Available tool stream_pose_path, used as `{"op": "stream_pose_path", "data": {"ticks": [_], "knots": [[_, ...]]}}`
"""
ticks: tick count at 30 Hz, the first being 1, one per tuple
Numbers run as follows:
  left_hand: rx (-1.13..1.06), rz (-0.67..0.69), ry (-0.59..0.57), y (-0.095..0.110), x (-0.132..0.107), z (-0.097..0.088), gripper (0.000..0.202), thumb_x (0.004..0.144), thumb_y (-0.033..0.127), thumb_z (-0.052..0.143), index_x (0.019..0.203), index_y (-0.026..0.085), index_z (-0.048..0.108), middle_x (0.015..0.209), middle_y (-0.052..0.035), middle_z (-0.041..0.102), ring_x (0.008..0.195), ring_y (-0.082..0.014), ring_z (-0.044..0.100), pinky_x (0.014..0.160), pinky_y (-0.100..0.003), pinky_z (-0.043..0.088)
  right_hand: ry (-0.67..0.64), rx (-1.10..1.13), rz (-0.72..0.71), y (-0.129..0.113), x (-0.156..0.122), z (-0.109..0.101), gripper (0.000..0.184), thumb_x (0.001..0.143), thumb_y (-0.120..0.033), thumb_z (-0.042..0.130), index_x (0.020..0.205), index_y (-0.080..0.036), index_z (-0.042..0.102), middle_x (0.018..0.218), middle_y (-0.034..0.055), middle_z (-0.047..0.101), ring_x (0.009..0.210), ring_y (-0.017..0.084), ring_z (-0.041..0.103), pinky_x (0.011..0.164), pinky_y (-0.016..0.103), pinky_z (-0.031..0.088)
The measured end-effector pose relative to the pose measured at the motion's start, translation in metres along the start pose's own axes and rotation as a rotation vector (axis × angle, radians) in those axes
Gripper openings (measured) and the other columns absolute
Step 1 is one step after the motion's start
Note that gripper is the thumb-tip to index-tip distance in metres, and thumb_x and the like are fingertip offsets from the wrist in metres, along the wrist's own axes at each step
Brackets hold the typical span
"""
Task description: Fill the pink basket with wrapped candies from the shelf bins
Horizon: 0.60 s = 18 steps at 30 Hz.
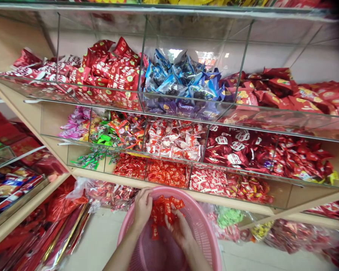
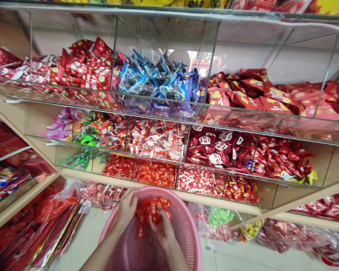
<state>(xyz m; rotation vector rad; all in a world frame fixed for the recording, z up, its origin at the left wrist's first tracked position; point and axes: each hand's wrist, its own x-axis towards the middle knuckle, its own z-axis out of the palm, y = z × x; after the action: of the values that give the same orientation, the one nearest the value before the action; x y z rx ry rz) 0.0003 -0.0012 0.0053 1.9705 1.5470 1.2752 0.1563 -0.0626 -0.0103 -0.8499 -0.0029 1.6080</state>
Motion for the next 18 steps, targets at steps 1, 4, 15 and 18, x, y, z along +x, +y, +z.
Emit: {"op": "stream_pose_path", "data": {"ticks": [1, 4, 15, 18], "knots": [[0.0, 0.0, -0.001, 0.0, 0.0, 0.0, 0.028, 0.082, 0.012, 0.04, 0.095, 0.02, 0.063, 0.101, -0.0058, 0.064, 0.099, -0.0195, 0.058, 0.09, -0.037, 0.046, 0.027, 0.021, 0.003, 0.001, 0.002, -0.002, 0.022, 0.053, -0.015, 0.079, 0.071, -0.022, 0.068, 0.08, -0.0036, 0.07, 0.073, 0.011, 0.063, 0.069, 0.024, 0.055], [0.002, 0.001, -0.005, -0.001, 0.0, 0.0, 0.028, 0.082, 0.012, 0.04, 0.096, 0.019, 0.063, 0.101, -0.006, 0.064, 0.099, -0.0197, 0.058, 0.09, -0.037, 0.046, 0.091, 0.008, -0.043, 0.004, 0.007, -0.007, 0.023, 0.054, -0.02, 0.079, 0.073, -0.024, 0.068, 0.084, -0.0035, 0.07, 0.082, 0.013, 0.064, 0.077, 0.027, 0.054], [0.011, 0.003, -0.021, 0.0, 0.0, 0.0, 0.028, 0.084, 0.013, 0.039, 0.097, 0.019, 0.063, 0.101, -0.0065, 0.064, 0.098, -0.0198, 0.057, 0.089, -0.038, 0.046, 0.112, -0.226, -0.29, -0.002, 0.011, -0.014, 0.02, 0.06, -0.035, 0.074, 0.074, -0.024, 0.066, 0.087, 0.0045, 0.068, 0.086, 0.021, 0.062, 0.082, 0.039, 0.053], [0.002, 0.006, -0.011, 0.0, 0.0, 0.0, 0.027, 0.084, 0.014, 0.039, 0.096, 0.019, 0.063, 0.1, -0.0064, 0.064, 0.097, -0.0197, 0.058, 0.089, -0.037, 0.046, 0.129, -0.183, -0.232, -0.006, 0.004, -0.011, 0.027, 0.054, -0.028, 0.079, 0.077, -0.024, 0.067, 0.088, 0.002, 0.067, 0.084, 0.019, 0.062, 0.082, 0.037, 0.053]]}}
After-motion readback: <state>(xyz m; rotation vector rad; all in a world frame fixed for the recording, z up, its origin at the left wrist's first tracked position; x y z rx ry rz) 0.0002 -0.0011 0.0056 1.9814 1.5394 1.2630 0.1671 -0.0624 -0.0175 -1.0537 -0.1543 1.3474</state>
